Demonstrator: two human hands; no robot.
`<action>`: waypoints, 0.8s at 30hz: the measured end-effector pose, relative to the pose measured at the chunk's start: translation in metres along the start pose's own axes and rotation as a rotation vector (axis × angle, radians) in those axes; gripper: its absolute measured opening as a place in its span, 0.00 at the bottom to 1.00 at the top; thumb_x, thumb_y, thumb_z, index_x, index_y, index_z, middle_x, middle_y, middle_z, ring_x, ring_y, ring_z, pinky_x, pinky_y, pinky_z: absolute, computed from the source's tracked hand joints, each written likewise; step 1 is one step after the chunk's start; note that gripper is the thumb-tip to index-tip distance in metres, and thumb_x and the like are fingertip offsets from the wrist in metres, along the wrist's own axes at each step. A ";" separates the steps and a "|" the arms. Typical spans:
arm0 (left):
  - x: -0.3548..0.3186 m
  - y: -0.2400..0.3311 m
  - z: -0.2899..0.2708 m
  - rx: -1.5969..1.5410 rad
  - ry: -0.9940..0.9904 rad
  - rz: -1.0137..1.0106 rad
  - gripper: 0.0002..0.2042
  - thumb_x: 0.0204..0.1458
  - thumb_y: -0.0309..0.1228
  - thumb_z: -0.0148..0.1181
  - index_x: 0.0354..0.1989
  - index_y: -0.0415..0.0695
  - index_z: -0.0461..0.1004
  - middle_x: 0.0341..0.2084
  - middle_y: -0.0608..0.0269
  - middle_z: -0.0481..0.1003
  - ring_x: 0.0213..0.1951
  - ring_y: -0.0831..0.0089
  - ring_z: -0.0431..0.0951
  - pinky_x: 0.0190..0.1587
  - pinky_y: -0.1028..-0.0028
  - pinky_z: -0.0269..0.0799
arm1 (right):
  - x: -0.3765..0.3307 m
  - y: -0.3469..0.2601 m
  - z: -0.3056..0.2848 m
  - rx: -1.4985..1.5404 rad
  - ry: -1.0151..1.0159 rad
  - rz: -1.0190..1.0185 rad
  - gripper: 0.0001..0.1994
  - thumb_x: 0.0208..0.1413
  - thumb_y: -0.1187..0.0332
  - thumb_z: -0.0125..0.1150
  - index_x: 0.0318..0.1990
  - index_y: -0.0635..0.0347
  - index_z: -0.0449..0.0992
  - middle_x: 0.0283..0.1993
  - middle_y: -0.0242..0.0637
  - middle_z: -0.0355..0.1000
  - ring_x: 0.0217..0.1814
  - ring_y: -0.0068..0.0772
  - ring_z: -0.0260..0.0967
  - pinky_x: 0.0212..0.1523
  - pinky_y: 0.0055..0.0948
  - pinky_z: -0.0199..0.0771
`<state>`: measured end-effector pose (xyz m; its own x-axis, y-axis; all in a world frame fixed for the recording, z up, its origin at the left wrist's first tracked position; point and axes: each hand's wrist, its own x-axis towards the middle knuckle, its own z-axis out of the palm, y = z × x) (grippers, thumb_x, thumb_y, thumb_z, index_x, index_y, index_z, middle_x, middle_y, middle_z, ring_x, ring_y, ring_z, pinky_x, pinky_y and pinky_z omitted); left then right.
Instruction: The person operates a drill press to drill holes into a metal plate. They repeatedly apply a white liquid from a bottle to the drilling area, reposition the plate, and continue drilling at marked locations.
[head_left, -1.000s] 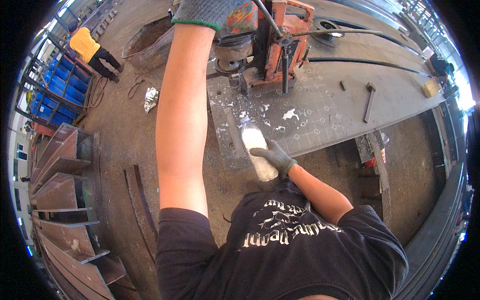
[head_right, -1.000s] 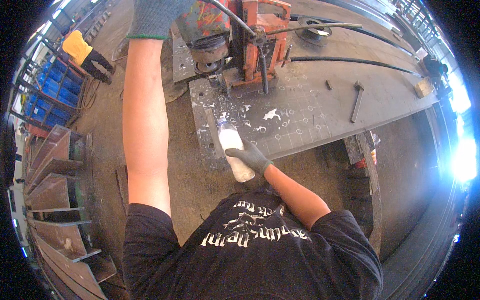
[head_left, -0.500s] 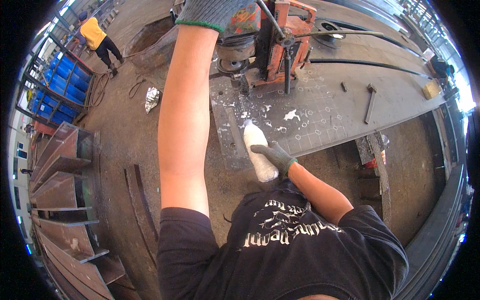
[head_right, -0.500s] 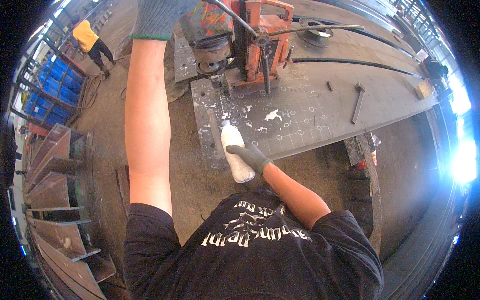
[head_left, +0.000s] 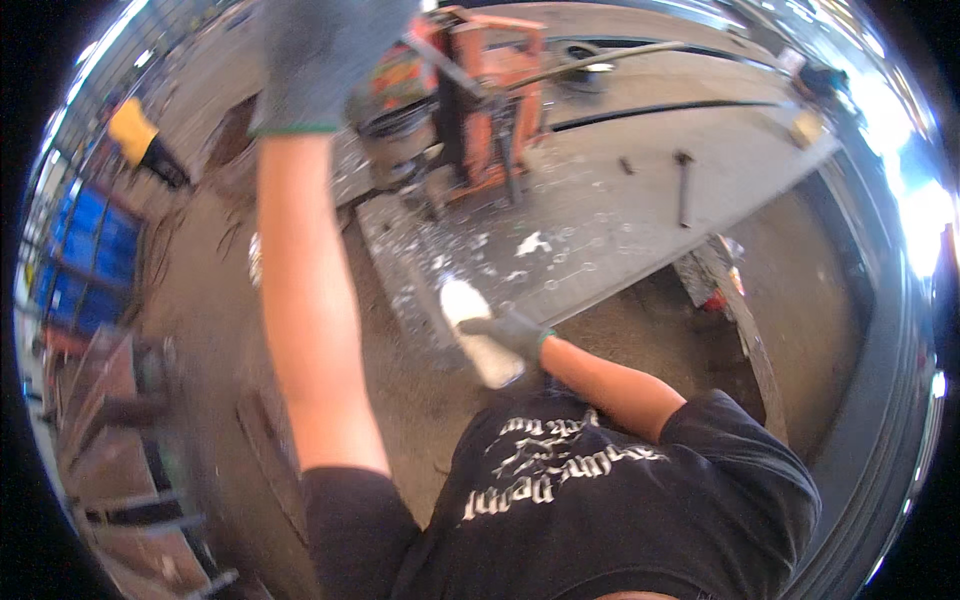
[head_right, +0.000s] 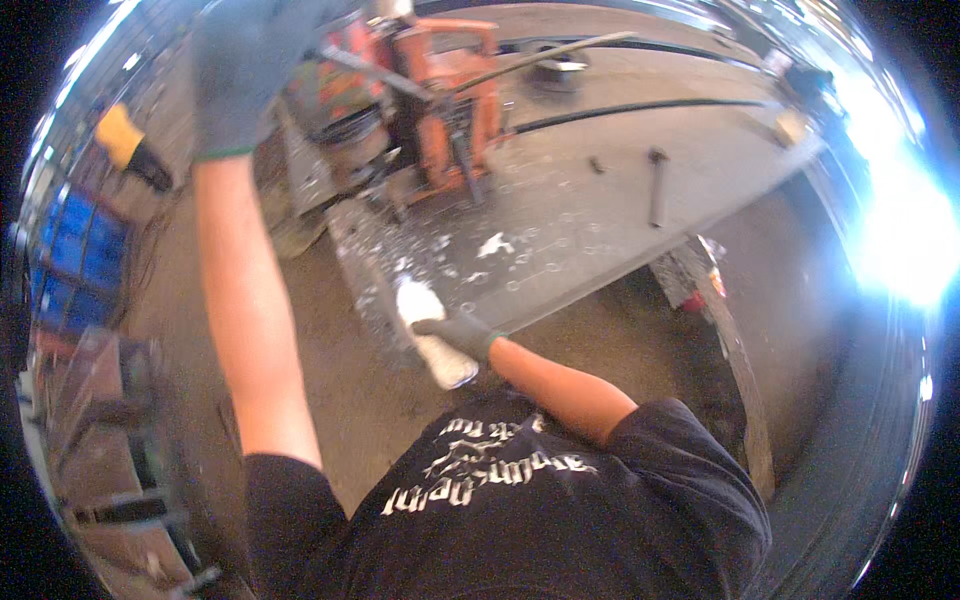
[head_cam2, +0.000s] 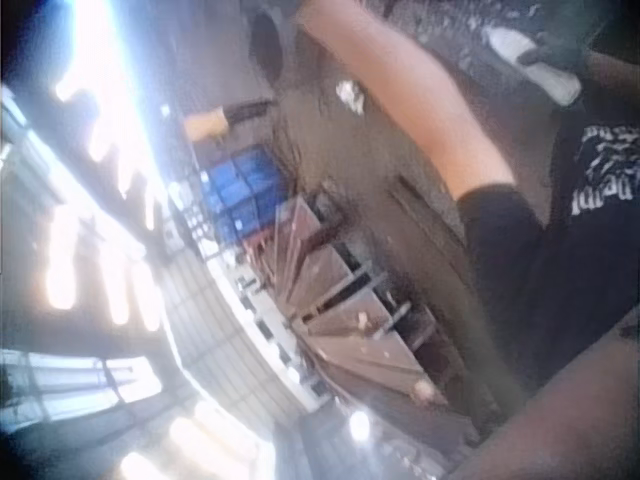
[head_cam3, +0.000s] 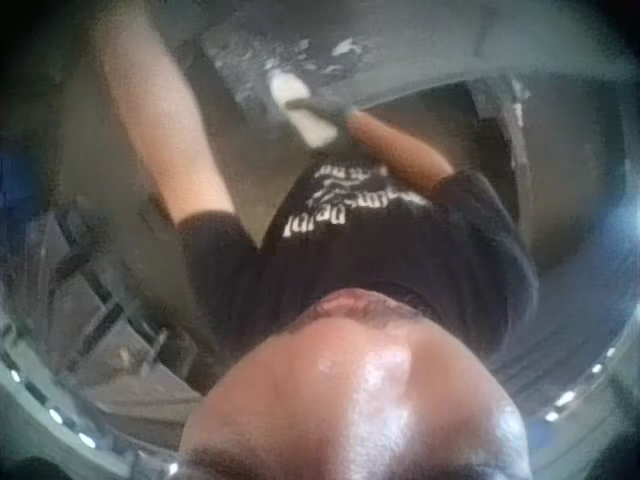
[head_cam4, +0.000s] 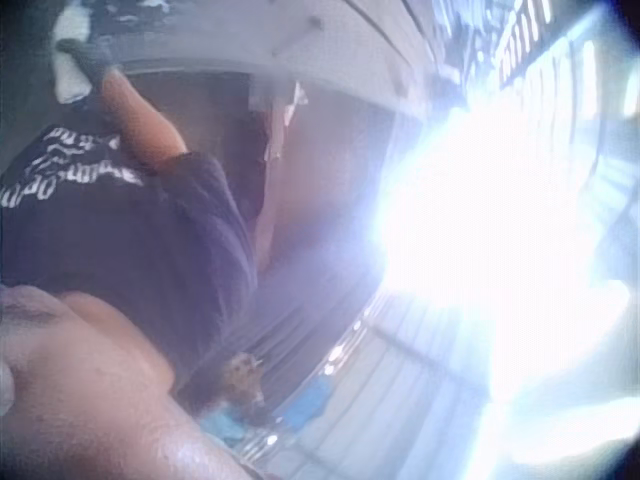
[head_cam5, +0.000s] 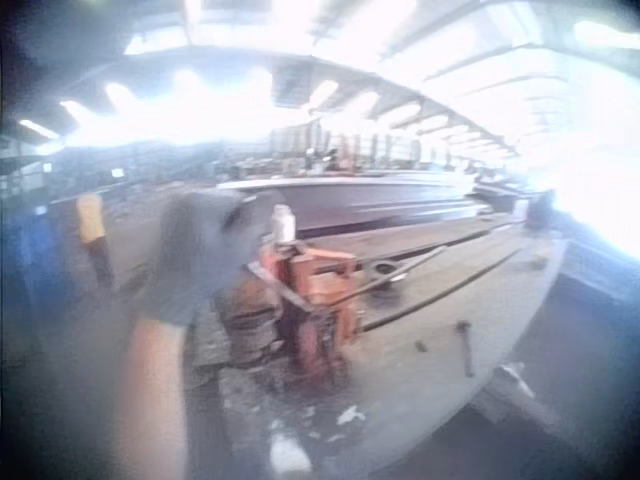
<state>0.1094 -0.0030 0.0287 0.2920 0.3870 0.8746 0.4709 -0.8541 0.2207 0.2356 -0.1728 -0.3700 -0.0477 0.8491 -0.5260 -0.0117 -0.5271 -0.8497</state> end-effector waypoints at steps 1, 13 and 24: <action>-0.003 -0.008 -0.001 0.063 -0.035 -0.026 0.24 0.68 0.47 0.58 0.25 0.41 0.83 0.18 0.58 0.77 0.21 0.69 0.76 0.31 0.65 0.72 | -0.001 -0.004 0.002 0.065 -0.031 0.114 0.29 0.54 0.51 0.78 0.52 0.69 0.82 0.45 0.41 0.83 0.39 0.28 0.81 0.38 0.32 0.82; -0.001 -0.015 0.006 -0.088 -0.070 -0.103 0.22 0.70 0.46 0.60 0.34 0.37 0.85 0.19 0.63 0.78 0.22 0.81 0.77 0.27 0.73 0.68 | 0.027 0.015 -0.006 -0.139 -0.025 -0.021 0.29 0.57 0.49 0.70 0.59 0.61 0.78 0.46 0.38 0.82 0.42 0.30 0.80 0.44 0.35 0.82; -0.006 -0.017 0.000 -0.141 -0.072 -0.159 0.22 0.70 0.46 0.60 0.33 0.37 0.84 0.21 0.66 0.78 0.23 0.81 0.78 0.27 0.75 0.70 | -0.002 -0.003 -0.001 -0.095 -0.014 -0.037 0.27 0.55 0.50 0.69 0.55 0.60 0.80 0.43 0.37 0.83 0.39 0.30 0.81 0.40 0.36 0.82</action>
<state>0.1000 0.0093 0.0199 0.2842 0.5404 0.7919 0.3964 -0.8183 0.4162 0.2369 -0.1725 -0.3662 -0.0631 0.8672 -0.4939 0.0807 -0.4888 -0.8686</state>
